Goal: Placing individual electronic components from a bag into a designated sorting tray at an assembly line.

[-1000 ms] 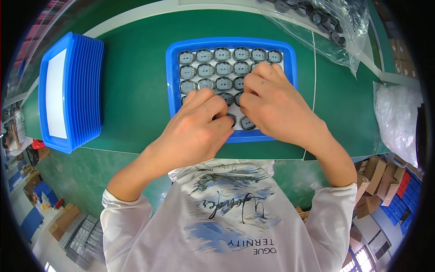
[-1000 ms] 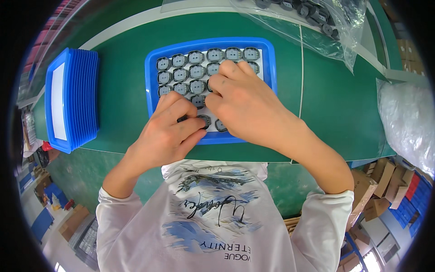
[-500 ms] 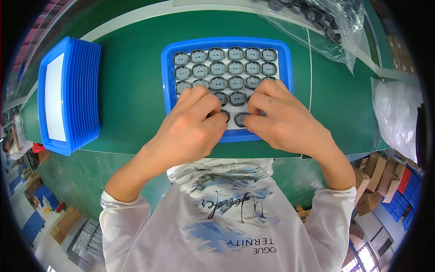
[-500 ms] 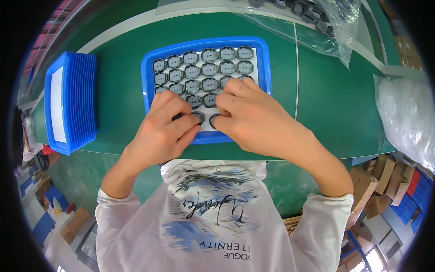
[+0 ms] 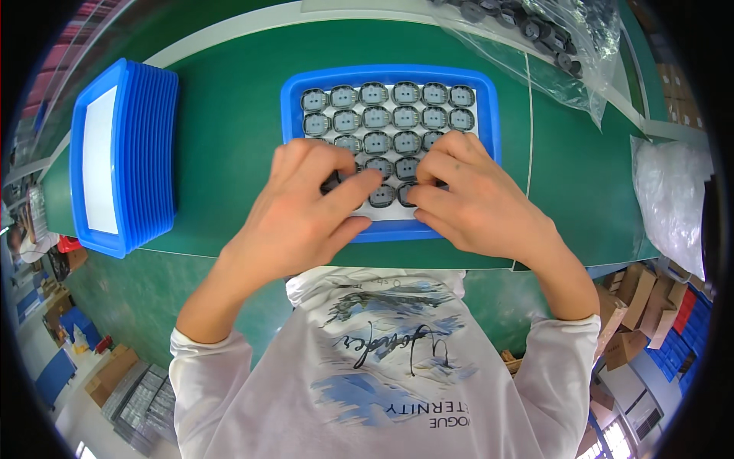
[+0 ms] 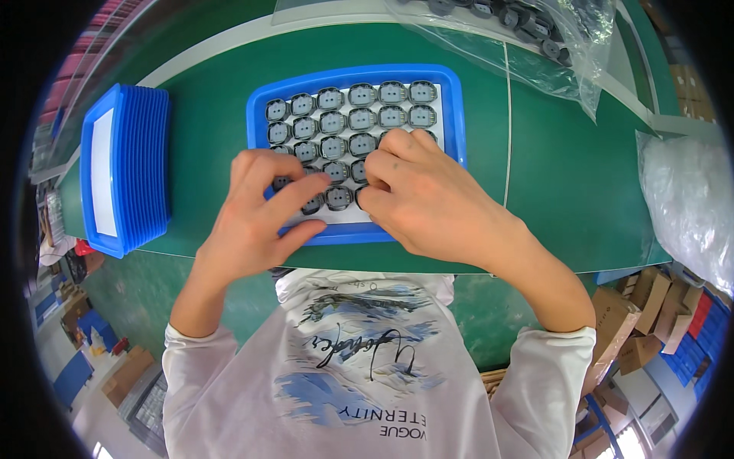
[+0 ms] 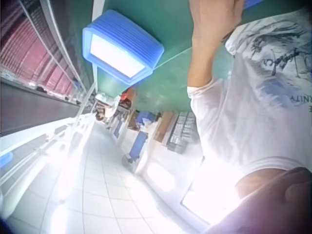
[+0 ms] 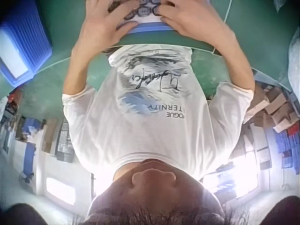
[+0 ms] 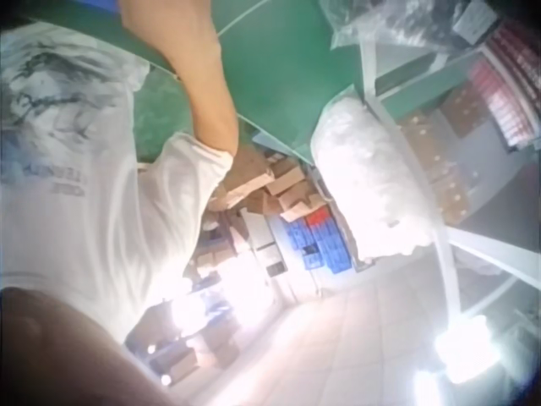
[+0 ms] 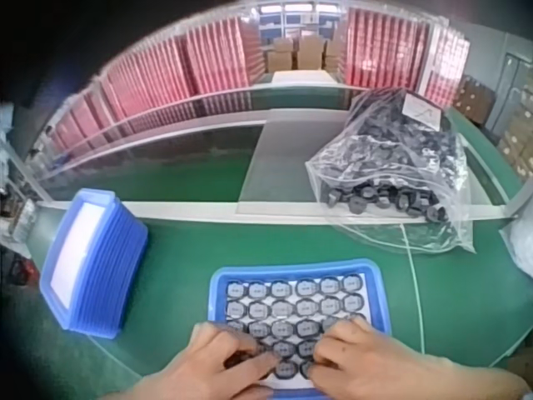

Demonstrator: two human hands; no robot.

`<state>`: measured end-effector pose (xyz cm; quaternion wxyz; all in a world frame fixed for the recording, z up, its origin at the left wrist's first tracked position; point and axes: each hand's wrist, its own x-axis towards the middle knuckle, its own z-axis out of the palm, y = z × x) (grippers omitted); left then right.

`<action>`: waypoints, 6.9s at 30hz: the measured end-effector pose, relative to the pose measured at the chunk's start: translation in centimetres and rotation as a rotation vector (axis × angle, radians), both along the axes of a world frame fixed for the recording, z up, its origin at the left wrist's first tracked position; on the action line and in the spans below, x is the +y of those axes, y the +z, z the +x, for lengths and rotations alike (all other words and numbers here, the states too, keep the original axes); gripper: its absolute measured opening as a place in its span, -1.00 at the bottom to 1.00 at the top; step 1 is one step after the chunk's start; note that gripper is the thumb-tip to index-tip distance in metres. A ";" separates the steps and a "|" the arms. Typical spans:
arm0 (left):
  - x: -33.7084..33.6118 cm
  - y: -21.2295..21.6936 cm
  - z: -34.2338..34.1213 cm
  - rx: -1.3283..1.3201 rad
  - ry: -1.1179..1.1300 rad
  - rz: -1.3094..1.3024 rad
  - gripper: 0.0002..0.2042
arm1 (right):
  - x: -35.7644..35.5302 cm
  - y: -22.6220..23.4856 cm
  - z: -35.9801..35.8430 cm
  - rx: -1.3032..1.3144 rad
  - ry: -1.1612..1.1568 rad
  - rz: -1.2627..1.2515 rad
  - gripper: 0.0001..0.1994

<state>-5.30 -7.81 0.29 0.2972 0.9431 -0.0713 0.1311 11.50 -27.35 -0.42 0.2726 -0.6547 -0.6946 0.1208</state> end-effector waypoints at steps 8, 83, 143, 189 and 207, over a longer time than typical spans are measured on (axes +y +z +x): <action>1.4 -0.2 -0.8 0.097 0.035 0.081 -0.48 | -0.1 -0.2 -0.3 0.009 -0.029 -0.008 -0.80; 6.4 -3.1 -6.6 -0.061 0.520 0.240 -0.77 | -10.8 -3.8 -0.5 -0.172 -0.931 0.254 -0.84; 0.1 -1.2 -9.6 -0.198 0.787 -0.298 -0.97 | -2.9 0.6 3.4 0.776 -0.736 -0.399 -0.82; 5.5 8.5 -11.4 0.013 0.768 -0.860 -0.67 | 1.1 -1.2 10.9 0.335 -0.704 0.197 -0.81; -7.2 2.4 0.1 0.704 -0.127 -0.663 -0.71 | 1.4 -5.5 15.9 -0.558 -1.210 0.048 -0.21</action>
